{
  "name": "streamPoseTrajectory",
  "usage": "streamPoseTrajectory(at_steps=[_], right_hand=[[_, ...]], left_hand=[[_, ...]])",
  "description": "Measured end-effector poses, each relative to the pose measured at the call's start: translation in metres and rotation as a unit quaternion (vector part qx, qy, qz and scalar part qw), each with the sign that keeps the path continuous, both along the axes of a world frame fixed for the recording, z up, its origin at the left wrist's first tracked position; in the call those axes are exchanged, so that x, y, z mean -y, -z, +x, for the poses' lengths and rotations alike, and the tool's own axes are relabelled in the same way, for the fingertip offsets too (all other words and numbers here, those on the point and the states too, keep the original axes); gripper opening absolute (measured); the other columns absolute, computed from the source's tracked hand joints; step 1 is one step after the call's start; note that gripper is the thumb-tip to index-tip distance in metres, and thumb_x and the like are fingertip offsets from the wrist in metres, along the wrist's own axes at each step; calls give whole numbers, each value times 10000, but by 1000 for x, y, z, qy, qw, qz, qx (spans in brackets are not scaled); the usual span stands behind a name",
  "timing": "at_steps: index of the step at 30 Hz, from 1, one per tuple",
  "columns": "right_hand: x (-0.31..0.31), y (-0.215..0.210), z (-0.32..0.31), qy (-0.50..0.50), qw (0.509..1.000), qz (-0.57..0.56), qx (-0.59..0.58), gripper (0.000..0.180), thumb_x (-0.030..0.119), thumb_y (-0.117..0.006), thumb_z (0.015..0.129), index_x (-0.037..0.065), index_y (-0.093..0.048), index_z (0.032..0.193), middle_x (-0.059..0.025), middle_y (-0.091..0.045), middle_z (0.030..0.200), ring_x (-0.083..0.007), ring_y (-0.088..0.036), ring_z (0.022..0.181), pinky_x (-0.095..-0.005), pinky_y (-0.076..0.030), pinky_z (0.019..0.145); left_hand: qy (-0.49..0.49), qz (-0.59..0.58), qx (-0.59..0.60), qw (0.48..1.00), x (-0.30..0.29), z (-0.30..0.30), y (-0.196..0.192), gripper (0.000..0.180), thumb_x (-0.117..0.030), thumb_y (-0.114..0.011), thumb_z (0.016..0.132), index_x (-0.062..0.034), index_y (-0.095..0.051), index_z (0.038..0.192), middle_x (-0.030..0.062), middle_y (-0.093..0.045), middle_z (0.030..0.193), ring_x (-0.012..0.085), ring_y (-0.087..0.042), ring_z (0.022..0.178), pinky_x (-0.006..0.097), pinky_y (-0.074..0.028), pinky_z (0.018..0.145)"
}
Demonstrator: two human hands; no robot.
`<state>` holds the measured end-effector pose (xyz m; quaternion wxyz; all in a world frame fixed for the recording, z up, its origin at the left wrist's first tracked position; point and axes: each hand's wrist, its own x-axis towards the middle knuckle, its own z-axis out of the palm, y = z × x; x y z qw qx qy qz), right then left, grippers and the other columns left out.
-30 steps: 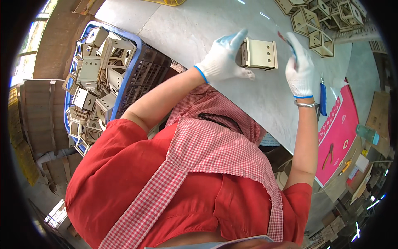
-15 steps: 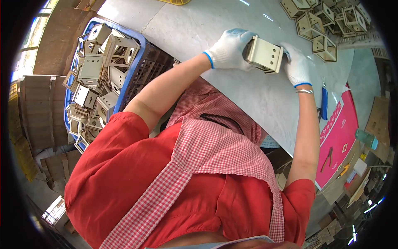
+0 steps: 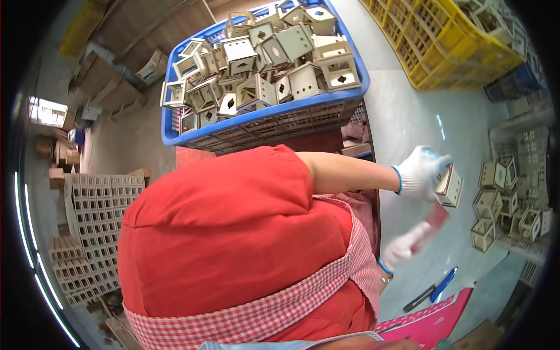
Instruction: Sanding the edges and surfaces of small wooden boxes using a piece of sandpaper.
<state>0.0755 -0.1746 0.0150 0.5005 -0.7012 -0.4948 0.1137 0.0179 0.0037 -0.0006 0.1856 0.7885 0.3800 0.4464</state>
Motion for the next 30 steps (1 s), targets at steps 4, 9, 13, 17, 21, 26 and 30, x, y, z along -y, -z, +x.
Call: streamPoseTrajectory(at_steps=[4, 9, 13, 17, 21, 26, 30], right_hand=[[21, 5, 50, 215, 976, 0, -43, 354, 192, -603, 1065, -77, -639, 1293, -215, -707, 1232, -273, -689, 979, -308, -554, 896], [61, 15, 81, 255, 919, -21, 299, 348, 211, -589, 1072, -83, -653, 1246, -217, -715, 1202, -278, -692, 930, -318, -562, 858], [70, 30, 88, 279, 932, -86, 216, 327, 206, -585, 1073, -80, -674, 1206, -197, -721, 1201, -265, -690, 926, -323, -557, 857], [60, 30, 78, 241, 954, -68, 167, 316, 199, -582, 1073, -68, -686, 1205, -186, -720, 1215, -239, -692, 935, -318, -555, 850], [68, 51, 70, 224, 967, -119, 9, 323, 207, -593, 1066, -39, -700, 1247, -185, -746, 1167, -194, -712, 917, -294, -553, 776], [48, 8, 60, 254, 961, -107, 13, 249, 145, -635, 1023, -30, -749, 1158, -142, -784, 1019, -246, -737, 788, -311, -573, 700], [65, 17, 76, 254, 958, -31, 131, 261, 79, -629, 994, -42, -703, 1214, -147, -756, 1119, -287, -732, 921, -329, -575, 818]], left_hand=[[-92, 42, 60, 993, -21, -123, -83, 763, -390, -969, 620, -6, -598, 1165, 23, -636, 755, 153, -582, 545, 287, -497, 531], [-223, 172, 66, 957, -21, -293, -93, 777, -77, -858, 730, -40, -535, 1436, 148, -672, 1214, 222, -669, 930, 309, -569, 812], [-294, 34, -157, 942, 36, -358, -79, 830, -164, -893, 626, -121, -590, 1398, 132, -681, 1223, 322, -670, 1018, 410, -532, 959], [-374, 30, -233, 897, 20, -388, -41, 799, -189, -894, 596, -123, -630, 1347, 135, -693, 1196, 333, -670, 1023, 410, -532, 959], [-354, 43, -216, 909, -5, -384, -39, 680, -317, -864, 699, -103, -677, 1317, 130, -723, 1160, 330, -694, 980, 414, -541, 909], [-310, -21, -334, 890, 34, -415, -48, 698, -378, -902, 711, -71, -678, 1296, 152, -707, 1203, 352, -682, 1063, 414, -550, 937], [-246, -140, -605, 744, 25, -365, -146, 470, -271, -865, 714, -61, -736, 1115, 132, -726, 1127, 352, -663, 1008, 448, -531, 881]])
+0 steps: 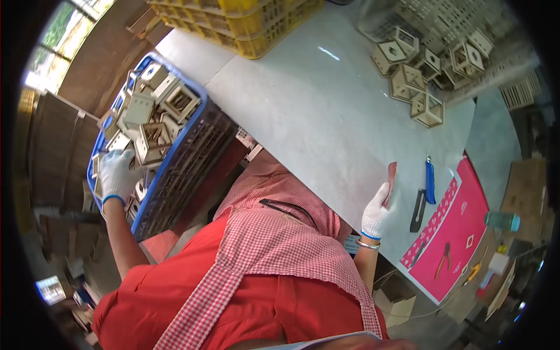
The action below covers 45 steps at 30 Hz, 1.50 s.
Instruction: Sanding the edges and surfaces of small wooden boxes using a piece of sandpaper.
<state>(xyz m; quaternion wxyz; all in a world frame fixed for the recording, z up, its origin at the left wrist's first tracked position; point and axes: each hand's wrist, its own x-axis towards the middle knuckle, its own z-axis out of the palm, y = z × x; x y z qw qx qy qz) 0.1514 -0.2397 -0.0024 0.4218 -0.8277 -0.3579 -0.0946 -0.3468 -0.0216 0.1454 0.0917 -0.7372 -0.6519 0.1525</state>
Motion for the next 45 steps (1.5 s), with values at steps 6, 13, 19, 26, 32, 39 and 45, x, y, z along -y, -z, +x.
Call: streamPoseTrajectory(at_steps=[6, 13, 19, 26, 32, 39, 45], right_hand=[[15, 27, 24, -20, 995, -86, 40, 408, 10, -679, 881, -13, -650, 1288, -163, -671, 1315, -367, -635, 1200, -430, -492, 1048], [8, 27, 18, -63, 989, -119, 62, 590, -15, -723, 748, 31, -622, 1327, -168, -598, 1416, -409, -513, 1350, -528, -357, 1195], [10, 21, 18, -77, 978, -176, 77, 591, 43, -731, 780, 38, -600, 1357, -160, -594, 1416, -405, -529, 1325, -520, -382, 1179], [7, 14, 38, -74, 937, -308, 150, 402, 247, -618, 984, 72, -650, 1346, -134, -639, 1399, -379, -586, 1289, -458, -475, 1066], [-92, -32, 34, -184, 979, -35, -82, 373, 288, -490, 1085, 131, -644, 1386, -129, -752, 1162, -295, -703, 865, -397, -547, 772], [-112, -33, 18, -207, 955, -145, -157, 370, 270, -503, 1078, 121, -630, 1393, -144, -751, 1147, -317, -702, 889, -381, -547, 811], [-114, -39, 14, -191, 955, -211, -90, 408, 255, -592, 1032, 55, -636, 1385, -149, -728, 1214, -262, -696, 1010, -344, -525, 852]], left_hand=[[267, 180, 366, 873, -38, 204, -21, 448, -133, -810, 763, -46, -742, 1197, 132, -719, 1218, 305, -659, 1116, 392, -503, 1005], [551, 215, 341, 731, -74, 528, 89, 569, -266, -647, 866, -145, -541, 1411, 161, -434, 1575, 462, -422, 1406, 514, -372, 1134], [437, 203, 384, 788, -108, 651, 181, 251, -179, -698, 799, -85, -732, 1030, 146, -586, 1392, 377, -526, 1345, 487, -445, 1063], [500, -128, 557, 651, -72, 445, 154, 419, -20, -625, 805, -80, -682, 1216, 104, -621, 1374, 331, -644, 1153, 380, -523, 982], [546, -164, 517, 638, -30, 386, 165, 405, 0, -626, 784, -65, -685, 1180, 108, -659, 1245, 322, -683, 1006, 366, -553, 899], [349, -47, 722, 596, 5, 342, 177, 335, -73, -668, 759, -22, -655, 1090, 131, -662, 1144, 328, -670, 914, 388, -552, 847], [437, -34, 646, 625, -5, 369, 180, 395, -178, -721, 709, -17, -630, 1058, 134, -680, 1052, 313, -662, 851, 404, -529, 874]])
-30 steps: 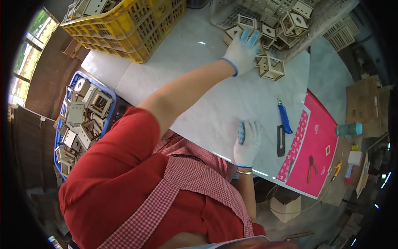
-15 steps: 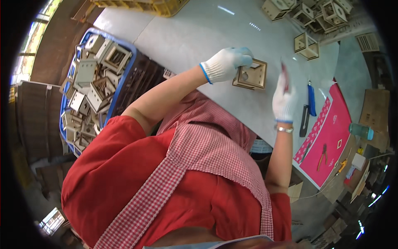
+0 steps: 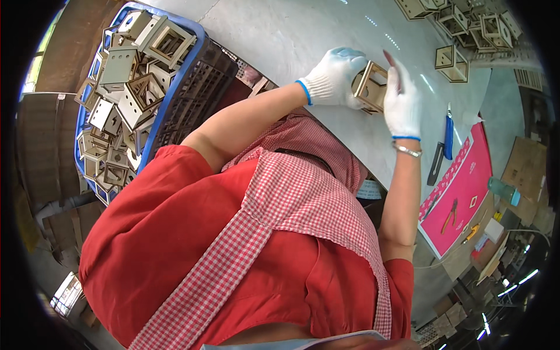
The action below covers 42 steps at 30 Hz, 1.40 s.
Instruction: Sanding the edges and surfaces of small wooden boxes using a piece of sandpaper.
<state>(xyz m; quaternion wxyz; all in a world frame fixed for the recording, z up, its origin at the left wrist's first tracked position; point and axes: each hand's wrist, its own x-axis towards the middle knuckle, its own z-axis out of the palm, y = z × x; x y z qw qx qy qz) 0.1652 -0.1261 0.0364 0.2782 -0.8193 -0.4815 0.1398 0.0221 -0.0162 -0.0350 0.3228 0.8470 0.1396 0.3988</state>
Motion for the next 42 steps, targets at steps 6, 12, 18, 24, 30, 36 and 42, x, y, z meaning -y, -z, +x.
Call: streamPoseTrajectory(at_steps=[6, 12, 18, 24, 30, 36, 42], right_hand=[[29, -1, -112, -260, 956, 97, 89, 710, 16, -670, 766, 102, -555, 1461, -203, -499, 1540, -359, -539, 1369, -485, -471, 1077], [11, 20, -39, -55, 975, 72, 201, 597, 40, -631, 891, 48, -530, 1479, -203, -526, 1521, -371, -514, 1400, -437, -406, 1169], [38, -16, -118, -185, 964, 156, 113, 533, 115, -625, 967, 39, -526, 1485, -206, -494, 1547, -379, -458, 1445, -457, -355, 1218], [44, 14, -77, -14, 956, 98, 277, 473, 83, -579, 998, 43, -552, 1469, -185, -480, 1569, -339, -462, 1453, -475, -402, 1185], [46, -16, -94, -16, 955, 288, -70, 426, 156, -514, 1074, 8, -531, 1472, -133, -612, 1457, -283, -567, 1362, -366, -465, 1119], [21, -53, -25, 138, 966, 221, -2, 411, 287, -496, 1115, -47, -596, 1332, -132, -727, 1212, -214, -682, 946, -301, -527, 831], [-31, -36, -17, -22, 979, 203, -22, 337, 255, -593, 1055, -66, -694, 1040, -60, -714, 832, -157, -556, 681, -322, -475, 643]], left_hand=[[-80, 90, 17, 993, 0, 23, 30, 389, -244, -747, 662, -67, -601, 976, 108, -676, 937, 300, -657, 826, 403, -493, 937], [-146, 87, -39, 985, 17, 28, 27, 320, -250, -724, 671, -100, -576, 912, 101, -659, 865, 313, -639, 803, 407, -470, 973], [-261, 37, -50, 963, 41, 43, 17, 295, -237, -699, 702, -89, -576, 926, 93, -661, 893, 325, -629, 855, 423, -452, 1020], [-205, 47, -150, 966, 33, 45, 17, 454, -306, -762, 663, -61, -620, 1018, 100, -657, 983, 289, -634, 937, 416, -473, 975], [-200, 73, -29, 977, 27, 48, 4, 283, -255, -701, 809, -97, -628, 1032, 75, -686, 999, 307, -625, 921, 471, -402, 1092], [-35, 223, -192, 955, 11, -6, -76, 283, -253, -729, 798, -96, -696, 1031, 110, -728, 982, 308, -646, 944, 484, -377, 1139], [95, 144, -290, 942, -20, -31, -1, 223, -273, -731, 826, -100, -727, 966, 109, -748, 1003, 269, -643, 1060, 497, -326, 1210]])
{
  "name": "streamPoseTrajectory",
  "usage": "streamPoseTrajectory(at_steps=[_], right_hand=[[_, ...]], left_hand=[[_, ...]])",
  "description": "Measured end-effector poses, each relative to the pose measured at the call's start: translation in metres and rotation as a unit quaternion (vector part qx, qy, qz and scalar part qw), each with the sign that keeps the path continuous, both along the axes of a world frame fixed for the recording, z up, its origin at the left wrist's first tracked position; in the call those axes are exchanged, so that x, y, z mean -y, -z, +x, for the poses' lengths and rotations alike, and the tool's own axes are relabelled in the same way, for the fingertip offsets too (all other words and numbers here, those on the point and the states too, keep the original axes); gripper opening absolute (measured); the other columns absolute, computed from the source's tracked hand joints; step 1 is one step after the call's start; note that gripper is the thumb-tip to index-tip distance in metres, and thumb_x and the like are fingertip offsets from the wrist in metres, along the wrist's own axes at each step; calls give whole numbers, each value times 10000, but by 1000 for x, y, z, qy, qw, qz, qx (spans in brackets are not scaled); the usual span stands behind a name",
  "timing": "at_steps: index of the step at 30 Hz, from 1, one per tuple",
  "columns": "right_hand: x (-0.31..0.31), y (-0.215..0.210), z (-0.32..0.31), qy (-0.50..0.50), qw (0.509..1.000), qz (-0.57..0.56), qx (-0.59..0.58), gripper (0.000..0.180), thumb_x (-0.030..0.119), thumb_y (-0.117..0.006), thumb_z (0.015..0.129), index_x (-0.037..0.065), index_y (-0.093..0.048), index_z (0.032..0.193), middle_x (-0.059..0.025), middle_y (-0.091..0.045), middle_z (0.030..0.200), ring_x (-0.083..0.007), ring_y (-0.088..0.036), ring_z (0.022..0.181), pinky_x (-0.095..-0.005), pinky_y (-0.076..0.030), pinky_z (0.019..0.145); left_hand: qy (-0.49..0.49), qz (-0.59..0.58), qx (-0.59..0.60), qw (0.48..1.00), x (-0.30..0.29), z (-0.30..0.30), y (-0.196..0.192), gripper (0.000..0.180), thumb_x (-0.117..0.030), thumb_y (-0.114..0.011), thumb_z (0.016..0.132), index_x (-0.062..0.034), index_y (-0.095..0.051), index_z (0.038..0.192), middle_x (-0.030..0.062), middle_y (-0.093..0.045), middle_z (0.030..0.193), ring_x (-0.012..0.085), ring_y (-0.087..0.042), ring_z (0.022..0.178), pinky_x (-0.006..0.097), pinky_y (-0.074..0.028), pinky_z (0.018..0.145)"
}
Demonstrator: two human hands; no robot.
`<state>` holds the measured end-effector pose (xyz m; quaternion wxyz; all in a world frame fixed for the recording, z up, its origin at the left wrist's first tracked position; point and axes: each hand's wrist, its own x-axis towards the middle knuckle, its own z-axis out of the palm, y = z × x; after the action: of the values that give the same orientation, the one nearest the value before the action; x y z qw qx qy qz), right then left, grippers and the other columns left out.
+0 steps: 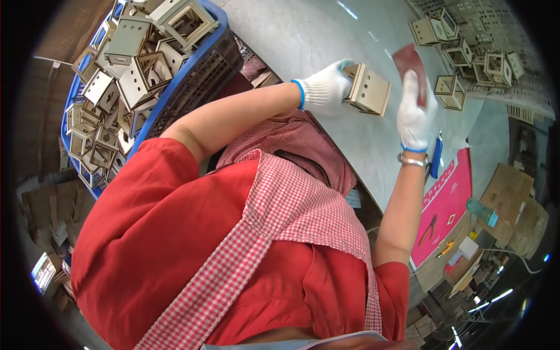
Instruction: Sanding the edges and surfaces of small wooden boxes using a piece of sandpaper.
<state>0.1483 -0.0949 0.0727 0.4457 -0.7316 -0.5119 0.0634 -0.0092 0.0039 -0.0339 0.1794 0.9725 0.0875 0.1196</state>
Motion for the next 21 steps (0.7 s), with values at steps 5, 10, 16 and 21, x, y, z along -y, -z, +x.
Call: streamPoseTrajectory(at_steps=[5, 10, 16, 21], right_hand=[[-17, 22, -3, -150, 964, -113, 188, 350, 267, -585, 1059, -63, -701, 1069, -84, -733, 852, -159, -597, 693, -323, -484, 651], [-14, -29, -34, -93, 982, -155, 56, 361, 282, -566, 1065, -43, -721, 1095, -120, -758, 897, -178, -633, 692, -334, -505, 651], [1, 43, -49, -56, 902, -11, 427, 329, 213, -521, 1065, 31, -669, 1297, -145, -760, 1129, -232, -674, 724, -363, -550, 675], [-4, 2, -54, -16, 992, -121, -14, 376, 138, -541, 1033, 45, -602, 1392, -166, -689, 1310, -302, -707, 1042, -419, -556, 945]], left_hand=[[23, -98, 195, 976, 3, 10, 41, 249, -330, -694, 865, -96, -722, 950, 124, -739, 1008, 311, -641, 1078, 502, -318, 1205], [-15, -122, 238, 963, 4, 7, 35, 240, -330, -668, 902, -101, -707, 965, 121, -740, 1029, 329, -639, 1080, 482, -331, 1193], [-5, 41, 18, 999, 10, 25, 29, 243, -310, -656, 897, -112, -703, 1030, 129, -741, 1052, 334, -632, 1125, 467, -344, 1186], [-20, -55, 159, 986, 7, 12, 28, 246, -267, -644, 854, -98, -688, 1028, 128, -733, 1036, 321, -639, 1049, 481, -358, 1172]])
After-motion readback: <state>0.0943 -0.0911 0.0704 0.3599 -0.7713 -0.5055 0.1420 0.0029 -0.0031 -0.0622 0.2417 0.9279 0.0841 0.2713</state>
